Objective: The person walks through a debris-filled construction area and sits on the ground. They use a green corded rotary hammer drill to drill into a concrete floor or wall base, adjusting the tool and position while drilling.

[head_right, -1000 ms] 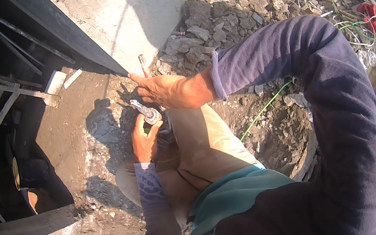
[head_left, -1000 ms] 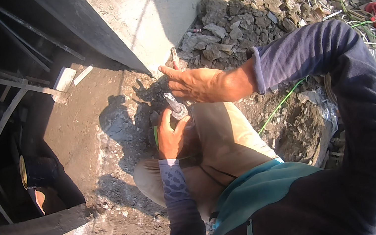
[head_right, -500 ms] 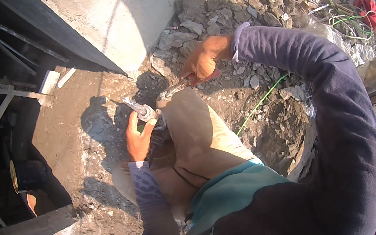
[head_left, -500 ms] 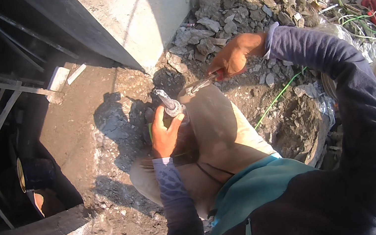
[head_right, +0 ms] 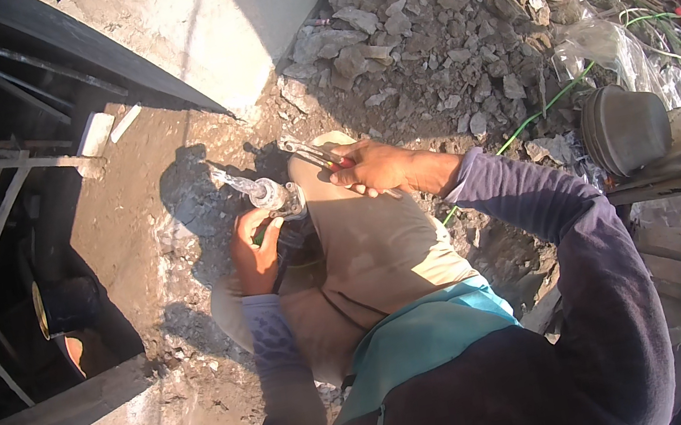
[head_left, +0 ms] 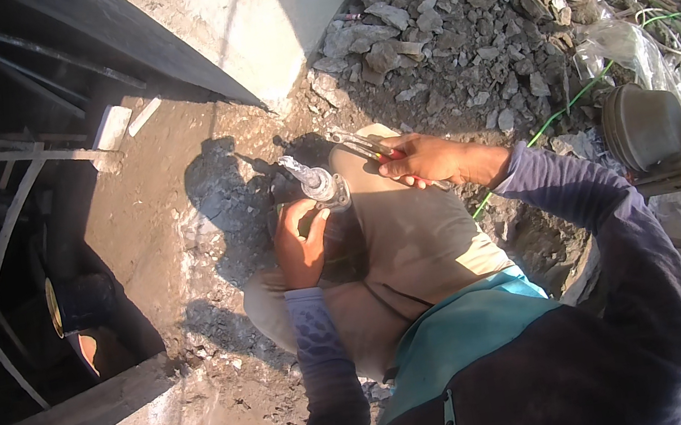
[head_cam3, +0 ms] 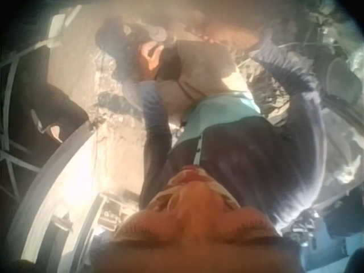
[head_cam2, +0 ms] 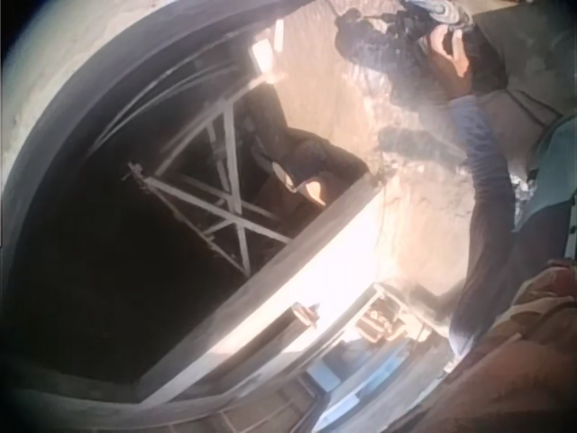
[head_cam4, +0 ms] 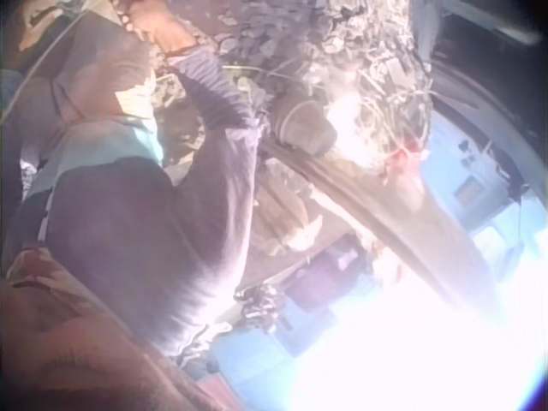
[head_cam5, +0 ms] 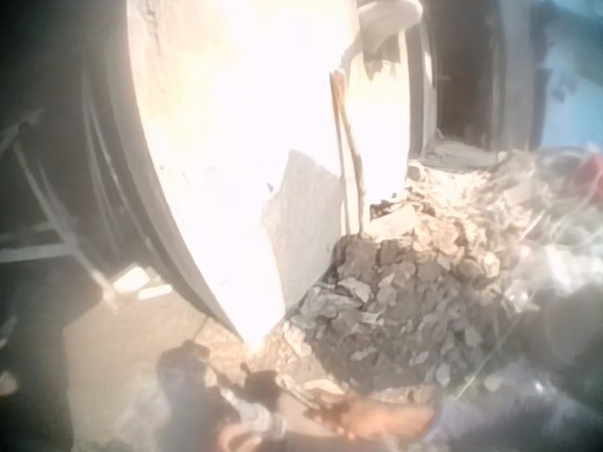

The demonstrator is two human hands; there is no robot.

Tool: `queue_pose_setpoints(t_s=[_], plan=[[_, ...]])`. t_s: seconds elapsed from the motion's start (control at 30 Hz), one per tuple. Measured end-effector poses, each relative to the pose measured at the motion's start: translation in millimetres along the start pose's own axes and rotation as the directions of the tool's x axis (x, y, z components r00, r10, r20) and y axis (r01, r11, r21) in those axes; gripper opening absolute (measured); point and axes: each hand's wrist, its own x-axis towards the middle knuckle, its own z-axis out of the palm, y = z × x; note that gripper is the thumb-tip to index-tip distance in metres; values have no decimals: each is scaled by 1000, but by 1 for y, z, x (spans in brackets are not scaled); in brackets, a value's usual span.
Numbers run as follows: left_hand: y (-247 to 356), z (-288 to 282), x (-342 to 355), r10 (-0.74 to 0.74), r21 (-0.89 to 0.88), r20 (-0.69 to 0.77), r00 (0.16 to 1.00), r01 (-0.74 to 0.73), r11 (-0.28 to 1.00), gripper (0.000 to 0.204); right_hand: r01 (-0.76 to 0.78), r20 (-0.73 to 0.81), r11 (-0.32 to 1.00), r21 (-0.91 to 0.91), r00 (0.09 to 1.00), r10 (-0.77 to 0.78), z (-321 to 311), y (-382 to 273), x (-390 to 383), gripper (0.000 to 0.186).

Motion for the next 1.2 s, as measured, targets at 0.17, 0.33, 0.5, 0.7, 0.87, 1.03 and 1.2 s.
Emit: queue_pose_setpoints(t_s=[0.17, 0.33, 0.5, 0.7, 0.87, 1.03, 1.2], plan=[[7, 5, 1, 93, 69, -62, 994, -89, 994, 19, 6, -64, 998, -56, 998, -9, 3, 7, 0, 33], [19, 27, -9, 86, 79, -209, 974, -71, 994, 14, 6, -44, 987, -163, 999, -13, 2, 13, 2, 49], [17, 41, -18, 112, 151, -344, 932, -63, 987, 15, 68, -75, 976, -205, 994, -85, 12, 13, 0, 43], [20, 34, -17, -60, -28, -278, 959, 54, 998, 20, 39, -123, 988, -151, 991, -58, 12, 14, -6, 42], [12, 22, -10, 208, 194, -220, 953, -166, 967, 20, 63, -101, 985, -163, 992, -80, 14, 14, -6, 45], [17, 14, -2, 229, 156, -143, 963, -206, 966, 19, 37, -122, 984, -175, 991, -59, 10, 14, -7, 48], [13, 21, -6, 157, 126, -196, 968, -133, 983, 19, 133, -138, 981, -139, 979, -152, 16, 18, -6, 46]])
